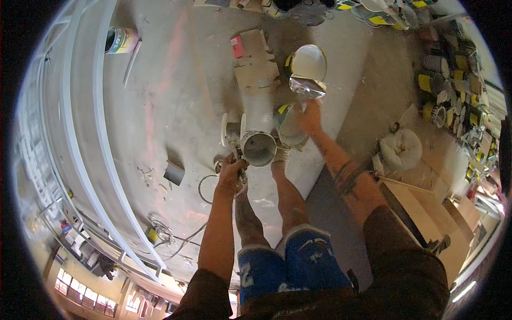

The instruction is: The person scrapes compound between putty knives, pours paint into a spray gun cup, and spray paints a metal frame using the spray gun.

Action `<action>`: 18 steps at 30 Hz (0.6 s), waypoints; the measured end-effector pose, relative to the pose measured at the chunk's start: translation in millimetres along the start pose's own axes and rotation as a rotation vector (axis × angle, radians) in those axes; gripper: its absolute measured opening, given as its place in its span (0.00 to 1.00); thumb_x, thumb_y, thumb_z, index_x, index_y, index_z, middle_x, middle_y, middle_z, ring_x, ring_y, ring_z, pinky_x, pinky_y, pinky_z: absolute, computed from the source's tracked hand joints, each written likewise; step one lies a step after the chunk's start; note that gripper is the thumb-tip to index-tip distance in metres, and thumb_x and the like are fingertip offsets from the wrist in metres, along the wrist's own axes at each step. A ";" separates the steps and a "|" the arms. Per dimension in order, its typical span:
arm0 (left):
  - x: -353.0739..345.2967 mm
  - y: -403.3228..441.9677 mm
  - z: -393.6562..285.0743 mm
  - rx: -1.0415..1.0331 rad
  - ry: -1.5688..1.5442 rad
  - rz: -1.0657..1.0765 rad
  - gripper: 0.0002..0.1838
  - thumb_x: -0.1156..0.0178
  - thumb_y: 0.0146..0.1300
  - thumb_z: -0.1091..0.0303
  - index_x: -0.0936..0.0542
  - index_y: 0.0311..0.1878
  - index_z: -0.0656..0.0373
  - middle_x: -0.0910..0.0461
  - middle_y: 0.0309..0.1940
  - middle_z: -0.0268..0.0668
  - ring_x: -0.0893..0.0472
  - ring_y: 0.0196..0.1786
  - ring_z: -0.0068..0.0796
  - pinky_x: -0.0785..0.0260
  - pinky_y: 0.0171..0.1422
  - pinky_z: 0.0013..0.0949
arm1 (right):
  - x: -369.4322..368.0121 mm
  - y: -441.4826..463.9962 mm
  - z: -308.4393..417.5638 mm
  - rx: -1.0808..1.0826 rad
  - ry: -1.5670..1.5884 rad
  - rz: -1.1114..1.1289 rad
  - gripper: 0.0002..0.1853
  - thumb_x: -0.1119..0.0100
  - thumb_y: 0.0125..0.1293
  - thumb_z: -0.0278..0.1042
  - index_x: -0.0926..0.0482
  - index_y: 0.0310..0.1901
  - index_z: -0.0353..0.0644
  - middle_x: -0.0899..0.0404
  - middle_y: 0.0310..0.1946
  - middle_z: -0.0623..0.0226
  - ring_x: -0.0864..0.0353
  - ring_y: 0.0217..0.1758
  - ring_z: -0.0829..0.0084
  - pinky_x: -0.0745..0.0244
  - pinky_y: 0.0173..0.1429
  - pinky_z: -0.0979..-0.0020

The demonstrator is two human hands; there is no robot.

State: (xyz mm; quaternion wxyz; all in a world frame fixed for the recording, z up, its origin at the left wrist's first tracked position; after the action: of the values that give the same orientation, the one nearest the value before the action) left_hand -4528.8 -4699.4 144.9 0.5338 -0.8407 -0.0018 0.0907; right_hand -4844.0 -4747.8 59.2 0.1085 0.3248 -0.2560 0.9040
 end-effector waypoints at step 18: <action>11.5 -2.9 -4.2 -0.070 -0.163 -0.084 0.24 0.35 0.47 0.74 0.22 0.51 0.69 0.19 0.39 0.37 0.21 0.38 0.29 0.31 0.45 0.29 | -7.0 112.5 -26.7 0.314 -0.734 0.075 0.24 0.28 0.53 0.46 0.24 0.45 0.39 0.19 0.41 0.54 0.21 0.49 0.52 0.28 0.54 0.52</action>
State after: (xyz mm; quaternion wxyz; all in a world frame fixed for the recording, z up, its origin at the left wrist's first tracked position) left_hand -4516.6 -4700.8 147.5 0.5058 -0.8477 -0.0839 0.1363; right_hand -4893.7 -4828.9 -7.0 -0.0741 0.6292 -0.1483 0.7594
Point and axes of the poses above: each hand's wrist, its own y-axis towards the middle knuckle, its own x-axis out of the back of the hand, z = x × y, the point moved 4 cm from there along y, towards the middle knuckle
